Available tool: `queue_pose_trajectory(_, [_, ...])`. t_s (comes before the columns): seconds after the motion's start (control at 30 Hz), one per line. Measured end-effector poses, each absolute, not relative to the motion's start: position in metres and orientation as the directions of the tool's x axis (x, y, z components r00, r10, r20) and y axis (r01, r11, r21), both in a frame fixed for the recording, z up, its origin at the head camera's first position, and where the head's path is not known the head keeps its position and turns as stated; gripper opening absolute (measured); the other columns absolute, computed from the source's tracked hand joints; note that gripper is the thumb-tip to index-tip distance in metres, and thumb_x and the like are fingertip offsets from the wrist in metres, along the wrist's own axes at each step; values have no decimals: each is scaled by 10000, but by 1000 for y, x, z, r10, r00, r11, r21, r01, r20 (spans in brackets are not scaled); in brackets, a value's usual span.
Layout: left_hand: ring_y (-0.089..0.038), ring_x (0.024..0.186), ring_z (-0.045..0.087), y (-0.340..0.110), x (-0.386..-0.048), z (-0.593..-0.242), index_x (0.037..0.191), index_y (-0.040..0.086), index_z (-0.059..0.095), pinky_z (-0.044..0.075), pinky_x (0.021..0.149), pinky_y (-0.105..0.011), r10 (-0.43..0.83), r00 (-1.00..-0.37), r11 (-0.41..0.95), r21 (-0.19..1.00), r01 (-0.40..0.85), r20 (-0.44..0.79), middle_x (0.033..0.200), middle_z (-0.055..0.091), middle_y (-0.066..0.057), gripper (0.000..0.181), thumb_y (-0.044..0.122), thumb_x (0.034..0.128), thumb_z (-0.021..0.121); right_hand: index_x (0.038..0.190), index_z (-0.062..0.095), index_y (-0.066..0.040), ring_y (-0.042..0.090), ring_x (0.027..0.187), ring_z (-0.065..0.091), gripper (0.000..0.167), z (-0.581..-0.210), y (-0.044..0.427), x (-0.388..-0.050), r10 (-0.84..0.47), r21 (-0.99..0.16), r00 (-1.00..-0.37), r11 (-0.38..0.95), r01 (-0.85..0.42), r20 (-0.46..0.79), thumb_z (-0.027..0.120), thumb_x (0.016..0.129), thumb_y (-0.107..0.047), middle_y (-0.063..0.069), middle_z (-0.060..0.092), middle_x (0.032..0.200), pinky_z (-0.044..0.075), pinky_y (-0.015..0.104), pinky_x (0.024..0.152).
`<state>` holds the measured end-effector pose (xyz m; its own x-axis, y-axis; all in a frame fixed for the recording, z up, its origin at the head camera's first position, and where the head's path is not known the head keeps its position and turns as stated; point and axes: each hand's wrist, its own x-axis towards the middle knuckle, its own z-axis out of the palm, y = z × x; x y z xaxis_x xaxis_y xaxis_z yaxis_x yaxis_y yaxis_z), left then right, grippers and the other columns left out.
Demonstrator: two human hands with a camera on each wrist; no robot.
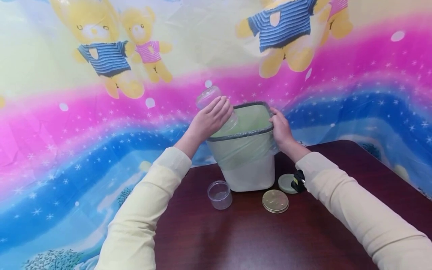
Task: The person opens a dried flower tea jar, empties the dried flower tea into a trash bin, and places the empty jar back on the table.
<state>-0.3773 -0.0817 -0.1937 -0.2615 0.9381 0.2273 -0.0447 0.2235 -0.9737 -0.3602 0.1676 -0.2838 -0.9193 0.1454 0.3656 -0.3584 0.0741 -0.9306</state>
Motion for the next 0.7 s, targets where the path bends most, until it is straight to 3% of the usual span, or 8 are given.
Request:
queue_pose_trajectory(0.33, [-298, 1294, 415, -84, -377, -197, 1363, 21, 462, 205, 1150, -396, 902, -213, 390, -921, 24, 376, 1353, 490, -145, 519, 137, 900, 665, 1536, 245, -75, 245, 1447, 126, 587, -284, 167, -360, 145, -931, -919, 73, -359, 366, 272, 954, -146, 51, 165, 1601, 174, 477, 1133])
queue_pose_trajectory(0.57, [-320, 1288, 407, -90, -371, -199, 1363, -5, 430, 195, 1153, -394, 838, -274, 511, -855, 93, 471, 1354, 470, -171, 623, 162, 844, 732, 1532, 254, -69, 276, 1376, 225, 591, -284, 166, -360, 148, -928, -917, 77, -364, 371, 270, 946, -145, 56, 171, 1600, 235, 459, 1038])
queue_pose_trajectory(0.7, [-342, 1305, 370, -93, -367, -197, 1367, -28, 388, 146, 1165, -397, 763, -357, 627, -749, 212, 538, 1364, 437, -200, 700, 125, 792, 757, 1528, 264, -65, 262, 1387, 218, 593, -284, 166, -361, 151, -929, -916, 74, -364, 371, 280, 940, -135, 59, 182, 1597, 235, 451, 1046])
